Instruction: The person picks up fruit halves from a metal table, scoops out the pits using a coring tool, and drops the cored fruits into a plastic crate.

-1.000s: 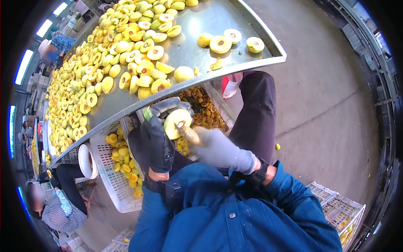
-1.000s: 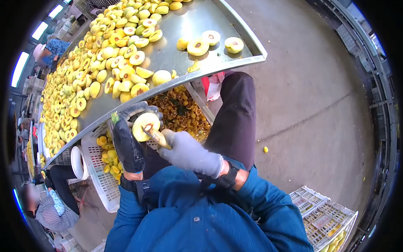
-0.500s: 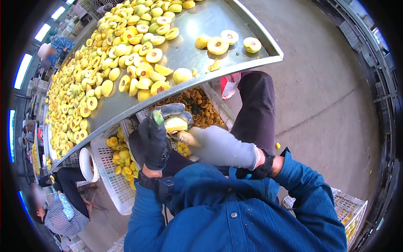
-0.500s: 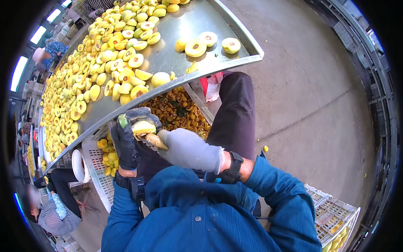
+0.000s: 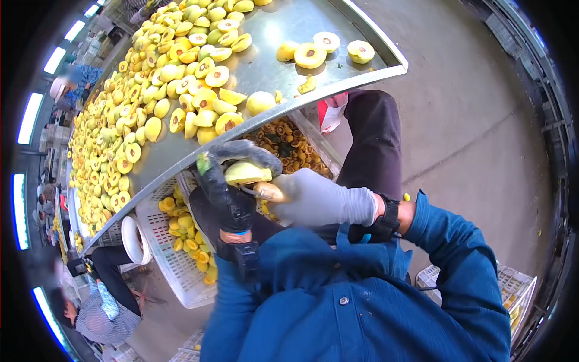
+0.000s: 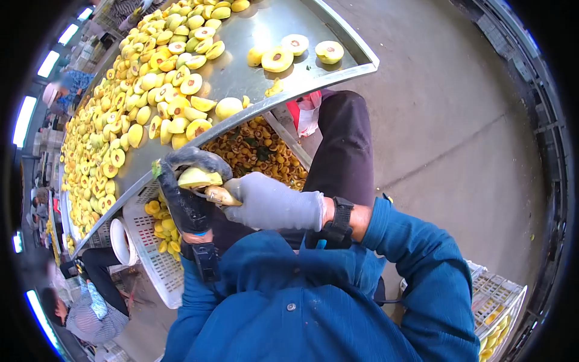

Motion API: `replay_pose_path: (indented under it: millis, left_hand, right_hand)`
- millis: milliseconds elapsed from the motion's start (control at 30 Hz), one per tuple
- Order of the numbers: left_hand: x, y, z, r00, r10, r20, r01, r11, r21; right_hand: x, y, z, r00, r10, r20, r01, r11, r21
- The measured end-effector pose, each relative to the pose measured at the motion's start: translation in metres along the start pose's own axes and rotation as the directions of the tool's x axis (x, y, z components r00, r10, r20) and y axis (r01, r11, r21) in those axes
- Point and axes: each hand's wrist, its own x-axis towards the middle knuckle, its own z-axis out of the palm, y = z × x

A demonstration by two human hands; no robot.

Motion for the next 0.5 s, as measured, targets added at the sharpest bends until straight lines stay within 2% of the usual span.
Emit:
replay_pose_path:
  millis: [67,100,200,300,333,400,433,500]
  left_hand:
    - [-0.005,0.015,0.024,0.993,0.084,0.079,-0.063,0.968,-0.244]
    - [-0.005,0.013,0.029,0.997,0.068,0.029,-0.056,0.952,-0.302]
    - [-0.007,0.005,0.035,0.998,0.006,-0.062,-0.031,0.913,-0.406]
    - [-0.011,-0.002,0.031,0.995,-0.04,-0.092,-0.003,0.903,-0.429]
    - [-0.01,-0.003,0.031,0.995,-0.052,-0.091,0.006,0.895,-0.446]
    - [-0.001,-0.005,0.026,0.999,-0.036,0.012,0.036,0.815,-0.579]
    - [0.005,-0.003,0.023,0.99,0.013,0.142,0.091,0.713,-0.695]
    - [0.005,-0.008,0.024,0.998,-0.033,0.048,0.056,0.789,-0.612]
  right_hand:
    - [0.005,0.001,-0.003,0.988,-0.151,-0.035,0.129,0.925,-0.357]
    - [0.007,0.001,-0.005,0.974,-0.225,-0.027,0.177,0.83,-0.529]
    - [0.01,0.006,-0.007,0.99,-0.14,0.033,0.139,0.869,-0.474]
    - [0.003,-0.011,-0.009,0.997,-0.057,0.058,0.079,0.849,-0.523]
    - [0.006,-0.006,-0.004,0.987,-0.158,-0.009,0.119,0.78,-0.614]
    - [0.016,0.014,0.007,0.922,-0.378,-0.085,0.168,0.589,-0.79]
    - [0.018,0.017,0.006,0.92,-0.386,-0.067,0.178,0.564,-0.806]
    - [0.024,0.023,0.001,0.914,-0.404,-0.035,0.197,0.519,-0.832]
